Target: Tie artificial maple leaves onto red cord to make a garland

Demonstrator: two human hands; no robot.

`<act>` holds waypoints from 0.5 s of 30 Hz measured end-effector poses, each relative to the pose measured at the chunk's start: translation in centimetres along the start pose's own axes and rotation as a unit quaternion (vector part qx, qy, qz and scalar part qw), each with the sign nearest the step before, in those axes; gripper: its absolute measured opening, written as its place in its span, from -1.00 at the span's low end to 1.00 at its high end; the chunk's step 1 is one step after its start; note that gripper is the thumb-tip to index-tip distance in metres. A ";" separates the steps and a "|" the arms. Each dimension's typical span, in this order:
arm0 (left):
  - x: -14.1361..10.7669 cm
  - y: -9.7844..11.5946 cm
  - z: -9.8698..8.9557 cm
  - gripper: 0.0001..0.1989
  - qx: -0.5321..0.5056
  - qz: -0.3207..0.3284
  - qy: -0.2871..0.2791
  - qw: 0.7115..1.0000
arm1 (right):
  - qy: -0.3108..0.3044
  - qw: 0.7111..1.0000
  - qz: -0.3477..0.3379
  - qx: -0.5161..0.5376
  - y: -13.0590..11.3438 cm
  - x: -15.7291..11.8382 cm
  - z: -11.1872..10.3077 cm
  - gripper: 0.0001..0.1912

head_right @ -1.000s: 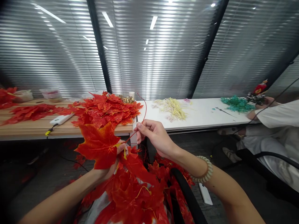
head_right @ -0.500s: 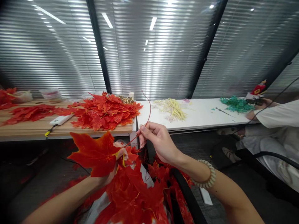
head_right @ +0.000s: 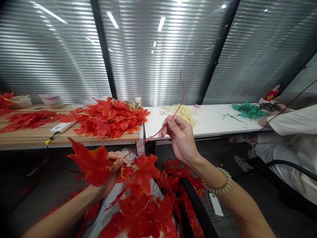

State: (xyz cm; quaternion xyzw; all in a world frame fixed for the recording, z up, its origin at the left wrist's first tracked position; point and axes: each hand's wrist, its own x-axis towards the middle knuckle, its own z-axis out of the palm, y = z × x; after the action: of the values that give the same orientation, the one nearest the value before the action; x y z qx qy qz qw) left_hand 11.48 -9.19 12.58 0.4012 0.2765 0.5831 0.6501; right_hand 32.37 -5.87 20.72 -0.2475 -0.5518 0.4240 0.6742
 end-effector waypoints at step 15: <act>3.5 -1.3 -3.3 -0.63 0.103 -0.193 -0.227 0.949 | 0.092 0.994 -0.014 0.056 -1.4 2.8 -1.4 -0.80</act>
State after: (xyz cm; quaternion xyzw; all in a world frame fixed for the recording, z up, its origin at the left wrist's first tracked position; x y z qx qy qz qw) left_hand 10.04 -5.10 10.15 0.5265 0.2526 0.3080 0.7511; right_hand 34.21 -4.04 22.95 -0.2401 -0.4661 0.4204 0.7406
